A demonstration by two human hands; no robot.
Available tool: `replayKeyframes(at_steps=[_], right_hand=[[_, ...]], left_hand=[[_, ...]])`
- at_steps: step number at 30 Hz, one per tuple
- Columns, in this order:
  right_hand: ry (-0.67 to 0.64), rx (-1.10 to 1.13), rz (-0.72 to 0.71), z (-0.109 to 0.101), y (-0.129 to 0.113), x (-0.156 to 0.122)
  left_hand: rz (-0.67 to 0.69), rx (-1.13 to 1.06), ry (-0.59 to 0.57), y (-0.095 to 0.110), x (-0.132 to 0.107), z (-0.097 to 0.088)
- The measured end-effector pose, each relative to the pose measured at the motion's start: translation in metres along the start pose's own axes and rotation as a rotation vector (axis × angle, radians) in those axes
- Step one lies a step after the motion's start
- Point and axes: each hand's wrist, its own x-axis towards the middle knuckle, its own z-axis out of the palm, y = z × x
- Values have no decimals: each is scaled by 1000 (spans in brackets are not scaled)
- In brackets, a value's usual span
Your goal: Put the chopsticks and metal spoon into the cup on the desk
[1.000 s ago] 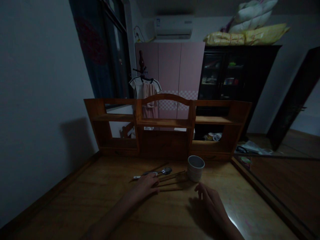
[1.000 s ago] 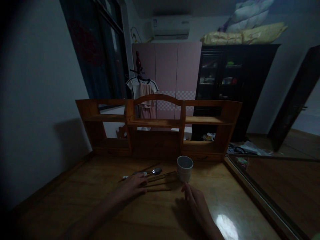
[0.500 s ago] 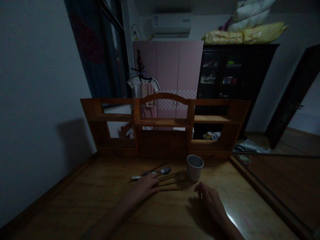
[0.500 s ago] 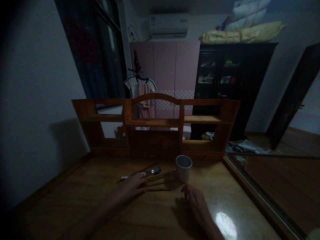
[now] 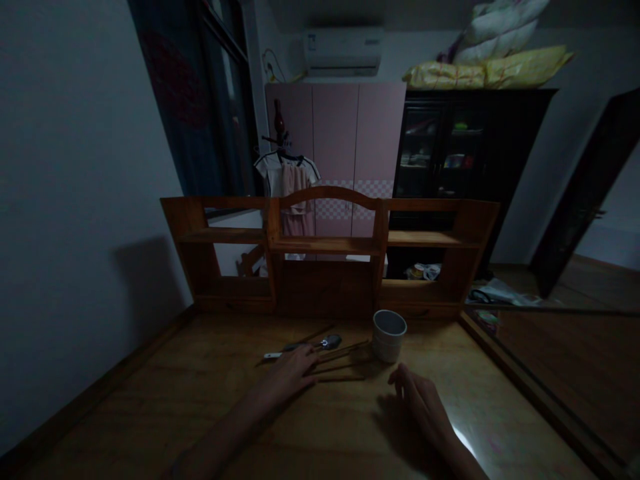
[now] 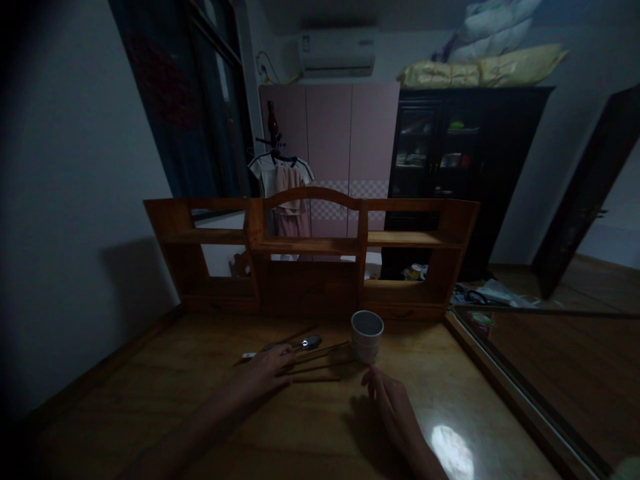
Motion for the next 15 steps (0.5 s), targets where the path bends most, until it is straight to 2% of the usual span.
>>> replayKeyframes(at_steps=[15], right_hand=[[-5,-7,0,0,-2,-2]], left_hand=[[10,20,31,1,4,0]])
